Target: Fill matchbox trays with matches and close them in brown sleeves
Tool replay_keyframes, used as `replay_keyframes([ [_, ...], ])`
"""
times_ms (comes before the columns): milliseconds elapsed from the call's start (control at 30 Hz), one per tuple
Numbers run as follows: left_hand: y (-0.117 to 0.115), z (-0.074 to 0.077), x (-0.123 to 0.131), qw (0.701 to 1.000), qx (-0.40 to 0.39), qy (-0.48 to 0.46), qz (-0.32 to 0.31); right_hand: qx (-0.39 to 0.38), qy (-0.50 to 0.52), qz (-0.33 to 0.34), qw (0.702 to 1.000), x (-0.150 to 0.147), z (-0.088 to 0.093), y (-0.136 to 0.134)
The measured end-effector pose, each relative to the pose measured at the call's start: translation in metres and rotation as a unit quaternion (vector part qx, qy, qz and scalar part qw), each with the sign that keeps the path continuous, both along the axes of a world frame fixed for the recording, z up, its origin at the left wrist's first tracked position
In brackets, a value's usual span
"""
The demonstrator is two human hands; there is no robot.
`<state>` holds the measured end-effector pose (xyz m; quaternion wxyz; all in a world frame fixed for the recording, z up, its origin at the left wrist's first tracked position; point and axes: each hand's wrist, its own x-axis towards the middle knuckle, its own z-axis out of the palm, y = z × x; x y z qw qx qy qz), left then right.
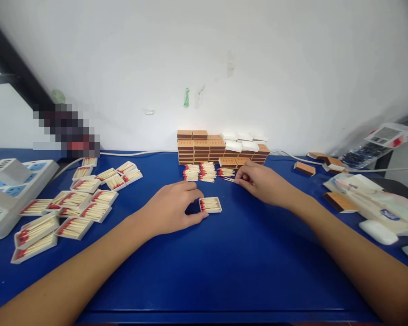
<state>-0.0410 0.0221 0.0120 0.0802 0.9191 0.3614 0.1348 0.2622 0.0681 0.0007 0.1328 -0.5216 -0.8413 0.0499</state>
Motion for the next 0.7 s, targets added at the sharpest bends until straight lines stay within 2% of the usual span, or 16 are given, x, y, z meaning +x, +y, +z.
replay_keyframes([
  [367, -0.001, 0.002, 0.0, 1.0, -0.002, 0.002, 0.001, 0.001, 0.005, -0.003, 1.0, 0.004, 0.0, 0.0],
  [500, 0.0, 0.001, 0.0, 1.0, -0.004, 0.002, 0.001, 0.032, 0.025, 0.005, 0.999, -0.005, -0.001, -0.003],
  [700, -0.001, 0.002, 0.001, 1.0, 0.0, 0.005, 0.003, 0.038, -0.014, 0.029, 0.999, -0.017, -0.007, -0.006],
])
